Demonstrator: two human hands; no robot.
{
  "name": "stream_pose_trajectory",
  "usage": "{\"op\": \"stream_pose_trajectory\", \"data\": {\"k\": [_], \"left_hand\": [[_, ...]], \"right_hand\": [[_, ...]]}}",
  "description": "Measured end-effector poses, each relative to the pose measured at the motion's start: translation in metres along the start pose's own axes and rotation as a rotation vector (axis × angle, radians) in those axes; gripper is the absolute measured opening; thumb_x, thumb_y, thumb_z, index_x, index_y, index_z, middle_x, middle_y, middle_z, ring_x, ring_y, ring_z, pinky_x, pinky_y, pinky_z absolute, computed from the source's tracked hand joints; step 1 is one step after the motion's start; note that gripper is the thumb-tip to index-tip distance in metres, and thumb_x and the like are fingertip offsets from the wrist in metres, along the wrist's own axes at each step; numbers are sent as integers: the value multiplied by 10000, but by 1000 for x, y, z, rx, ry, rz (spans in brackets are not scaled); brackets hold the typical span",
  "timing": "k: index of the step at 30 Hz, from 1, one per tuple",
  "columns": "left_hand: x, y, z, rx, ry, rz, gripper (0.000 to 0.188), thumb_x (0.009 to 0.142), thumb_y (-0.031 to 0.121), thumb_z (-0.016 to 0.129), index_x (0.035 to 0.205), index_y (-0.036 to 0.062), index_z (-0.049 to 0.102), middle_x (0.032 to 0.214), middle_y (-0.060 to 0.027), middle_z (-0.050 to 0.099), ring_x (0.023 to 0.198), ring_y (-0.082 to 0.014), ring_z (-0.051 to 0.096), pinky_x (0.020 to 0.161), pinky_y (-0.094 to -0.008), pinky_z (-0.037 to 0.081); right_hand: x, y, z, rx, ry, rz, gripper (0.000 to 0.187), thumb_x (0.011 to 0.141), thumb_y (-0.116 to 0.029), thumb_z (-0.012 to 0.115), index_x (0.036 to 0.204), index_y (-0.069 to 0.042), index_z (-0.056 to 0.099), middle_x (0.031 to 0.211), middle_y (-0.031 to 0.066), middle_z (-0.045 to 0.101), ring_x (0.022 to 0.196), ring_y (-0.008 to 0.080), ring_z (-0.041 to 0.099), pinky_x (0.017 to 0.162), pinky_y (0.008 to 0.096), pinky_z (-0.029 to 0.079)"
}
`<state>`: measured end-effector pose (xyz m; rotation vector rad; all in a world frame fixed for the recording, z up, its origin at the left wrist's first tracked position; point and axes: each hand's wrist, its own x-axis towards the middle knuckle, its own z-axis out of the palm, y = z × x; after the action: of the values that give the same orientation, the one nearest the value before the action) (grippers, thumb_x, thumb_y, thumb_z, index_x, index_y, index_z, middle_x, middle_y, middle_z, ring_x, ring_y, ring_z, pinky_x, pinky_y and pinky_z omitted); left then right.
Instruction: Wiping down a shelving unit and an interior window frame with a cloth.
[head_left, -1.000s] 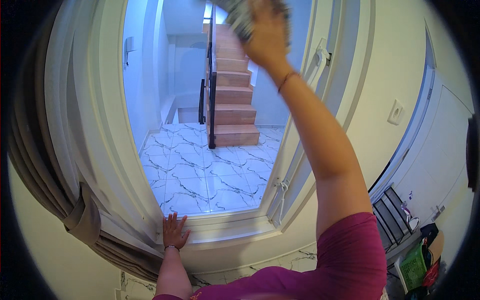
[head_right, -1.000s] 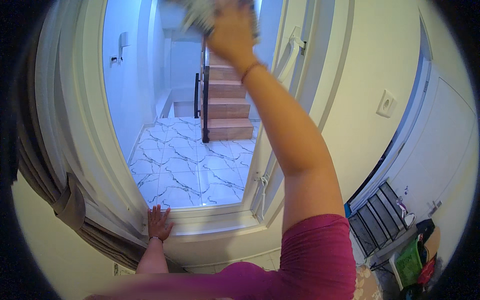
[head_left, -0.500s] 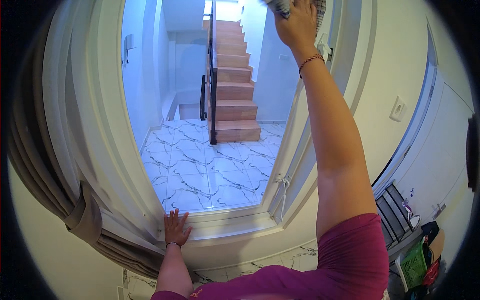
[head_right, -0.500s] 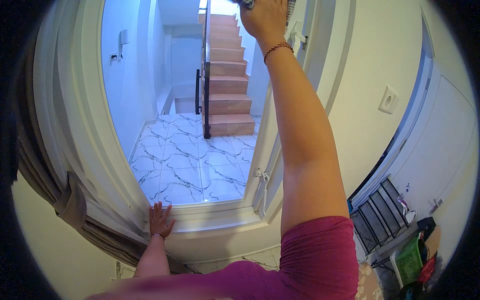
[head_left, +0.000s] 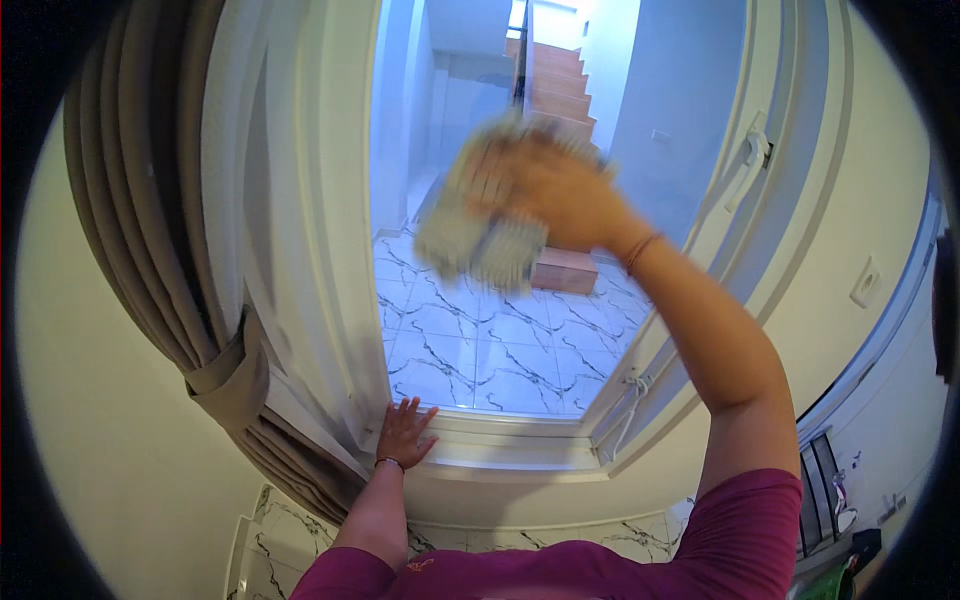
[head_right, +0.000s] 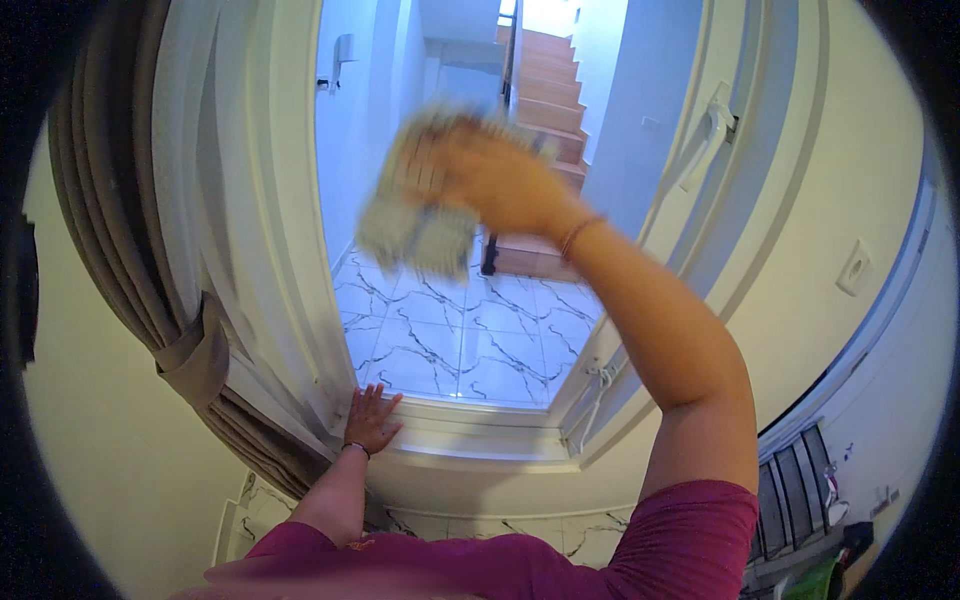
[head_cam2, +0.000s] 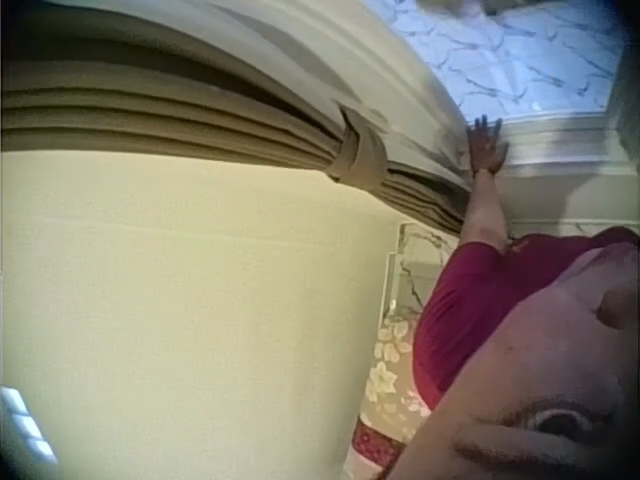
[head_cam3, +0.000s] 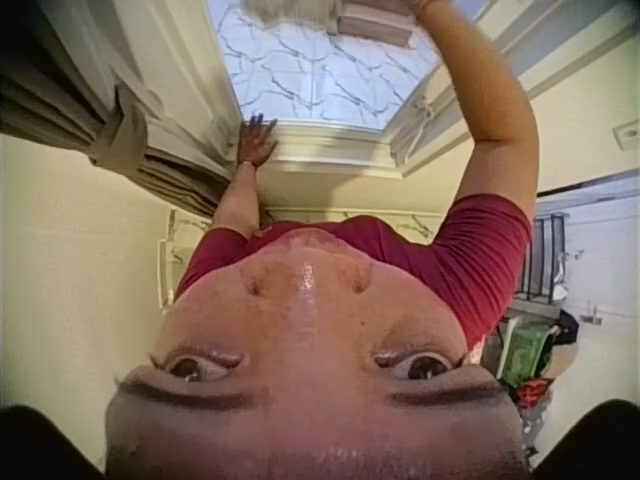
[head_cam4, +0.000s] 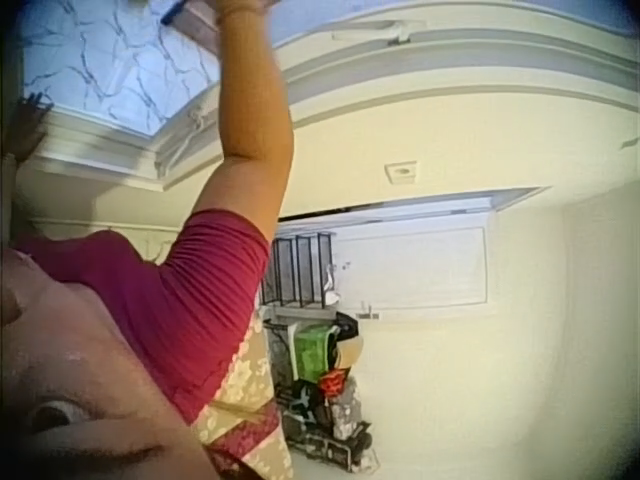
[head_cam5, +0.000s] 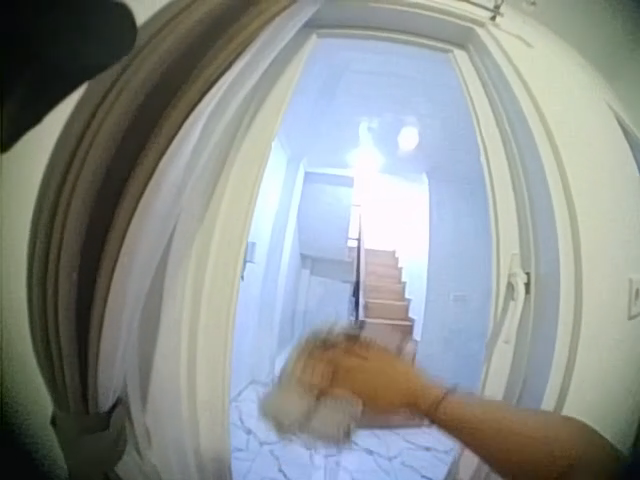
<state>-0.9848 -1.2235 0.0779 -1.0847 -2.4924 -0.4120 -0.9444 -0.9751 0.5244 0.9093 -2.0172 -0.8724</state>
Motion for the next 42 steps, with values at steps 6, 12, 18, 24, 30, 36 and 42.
{"op": "stream_pose_trajectory", "data": {"k": [6, 12, 18, 24, 30, 36, 42], "left_hand": [[4, 4, 4, 0, 66, 61, 576, 800, 465, 533, 1327, 327, 347, 1452, -55, 161, 1343, -217, 127, 1078, -462, 110], [1, -2, 1, -62, 92, 98, 549, 781, 443, 560, 1281, 252, 443, 1389, -125, 280, 1308, -289, 208, 1055, -503, 136], [5, 1, -5, -117, 18, 85, 548, 808, 462, 516, 1308, 269, 402, 1366, -119, 338, 1292, -282, 255, 1053, -499, 132], [7, 0, 0, -121, -30, 93, 571, 809, 473, 510, 1323, 265, 375, 1377, -136, 317, 1295, -300, 242, 1056, -500, 112], [4, -4, -3, -92, 7, 96, 559, 816, 473, 497, 1321, 264, 379, 1361, -124, 349, 1291, -284, 256, 1053, -497, 120], [3, -1, -1, -82, 25, 129, 558, 813, 481, 498, 1316, 264, 390, 1351, -131, 362, 1294, -292, 251, 1053, -499, 110], [5, 1, -3, -52, 8, 133, 572, 812, 492, 496, 1322, 259, 382, 1360, -141, 350, 1297, -293, 244, 1057, -496, 90]], "right_hand": [[48, 85, -58, -552, 308, 748, 477, 876, -333, 425, 1315, -150, 388, 1391, 140, 301, 1290, 328, 249, 1056, 450, 178], [63, -30, 21, 321, -74, -195, 438, 844, -116, 424, 1227, -319, 484, 1347, 46, 377, 1252, 253, 339, 1062, 429, 228], [105, 67, -26, -221, 237, 11, 354, 823, -189, 476, 1150, -294, 563, 1286, 29, 450, 1208, 236, 391, 1029, 408, 279], [118, 138, -78, -465, 442, 833, 448, 883, -317, 412, 1283, -114, 423, 1391, 127, 308, 1294, 298, 251, 1065, 436, 169], [118, 24, -15, -289, 267, 152, 460, 739, -203, 555, 1186, -306, 528, 1312, 78, 427, 1186, 266, 419, 1015, 428, 284], [78, 134, -63, -238, 116, 624, 493, 753, -230, 554, 1233, -320, 485, 1283, 83, 437, 1176, 303, 402, 985, 481, 276], [59, 127, -67, -660, 318, 926, 561, 890, -523, 326, 1324, -170, 371, 1404, 129, 280, 1309, 311, 212, 1078, 428, 126]]}}
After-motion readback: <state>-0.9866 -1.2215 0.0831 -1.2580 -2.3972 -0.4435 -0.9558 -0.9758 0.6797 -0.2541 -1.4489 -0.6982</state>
